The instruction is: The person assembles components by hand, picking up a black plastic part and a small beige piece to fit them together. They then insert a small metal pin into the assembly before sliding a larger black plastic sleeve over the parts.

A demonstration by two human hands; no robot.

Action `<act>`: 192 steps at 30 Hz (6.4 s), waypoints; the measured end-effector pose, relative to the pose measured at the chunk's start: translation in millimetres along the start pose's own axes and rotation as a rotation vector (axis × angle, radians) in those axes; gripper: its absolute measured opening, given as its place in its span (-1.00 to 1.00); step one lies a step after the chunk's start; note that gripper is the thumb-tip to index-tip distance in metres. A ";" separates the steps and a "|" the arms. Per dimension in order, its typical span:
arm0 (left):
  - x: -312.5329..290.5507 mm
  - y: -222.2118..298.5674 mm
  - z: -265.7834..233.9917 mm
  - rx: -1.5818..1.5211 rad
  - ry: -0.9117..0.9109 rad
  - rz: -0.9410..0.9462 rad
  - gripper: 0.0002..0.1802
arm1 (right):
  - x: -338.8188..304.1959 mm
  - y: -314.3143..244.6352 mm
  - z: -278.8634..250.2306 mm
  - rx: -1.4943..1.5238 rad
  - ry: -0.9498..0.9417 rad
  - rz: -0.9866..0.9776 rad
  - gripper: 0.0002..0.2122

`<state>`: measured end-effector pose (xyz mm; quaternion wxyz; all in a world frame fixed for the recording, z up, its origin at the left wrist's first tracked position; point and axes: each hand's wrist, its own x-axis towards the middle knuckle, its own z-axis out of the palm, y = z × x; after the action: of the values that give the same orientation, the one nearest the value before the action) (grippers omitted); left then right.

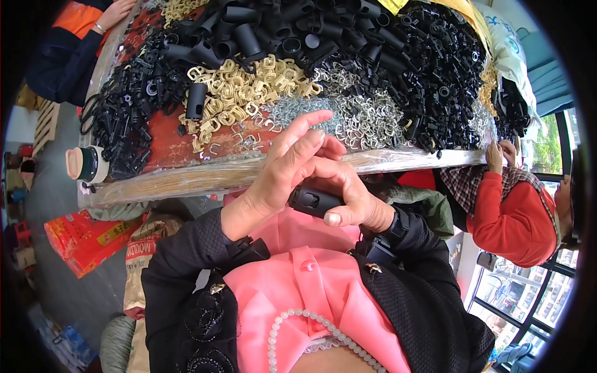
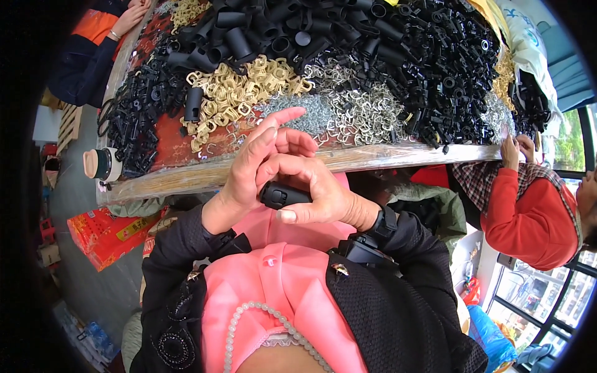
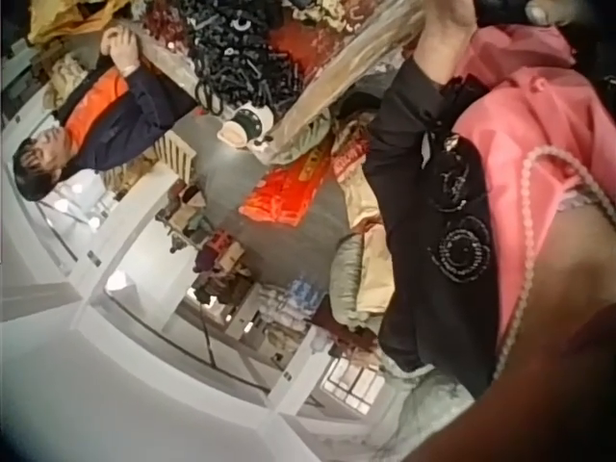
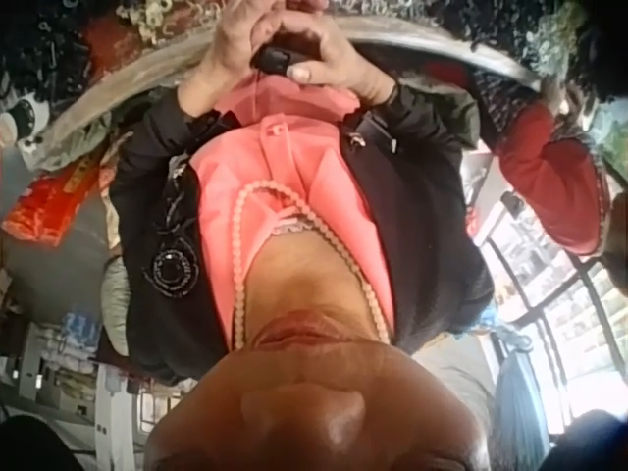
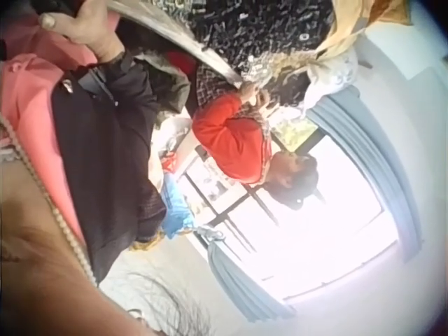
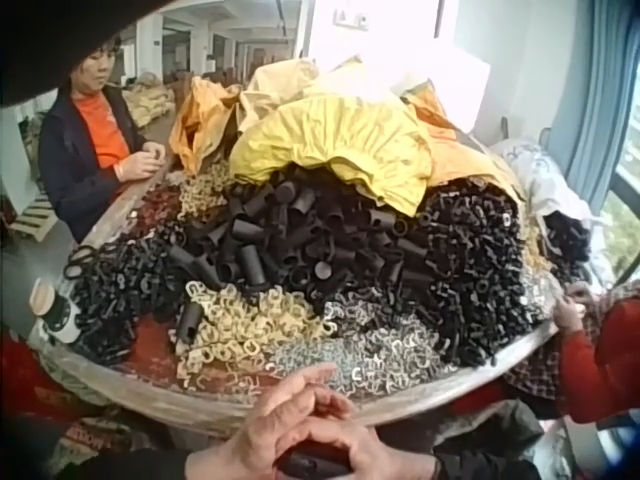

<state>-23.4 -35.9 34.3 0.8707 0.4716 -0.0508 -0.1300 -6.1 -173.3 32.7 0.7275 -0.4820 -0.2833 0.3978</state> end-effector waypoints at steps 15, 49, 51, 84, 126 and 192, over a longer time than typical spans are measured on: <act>3.3 -5.8 6.1 0.056 0.070 0.051 -0.37 | -4.6 -7.2 -8.3 -0.028 -0.024 0.048 -0.44; -1.9 -9.8 -48.3 0.613 0.038 -0.267 -0.79 | 11.1 6.2 -38.2 -0.800 0.128 0.298 -0.75; -2.0 -6.0 -48.0 0.346 0.027 -0.331 -0.76 | 9.7 13.8 -39.0 -0.804 0.089 0.219 -0.75; -16.5 6.3 -31.1 0.977 0.011 0.157 -0.79 | 11.6 4.0 -22.7 -0.089 0.013 0.347 -0.68; -14.2 3.9 -56.4 0.306 -0.038 -0.134 -0.53 | 8.7 -15.9 -37.5 -0.813 0.064 -0.206 -0.61; 41.4 45.0 -112.0 0.881 -0.320 -0.326 -0.64 | 48.3 -42.6 -120.6 -0.255 -0.365 0.222 -0.65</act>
<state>48.0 66.7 8.8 0.5382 0.7708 -0.1596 -0.3013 128.1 -198.9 28.4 0.5493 -0.5182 -0.4034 0.5167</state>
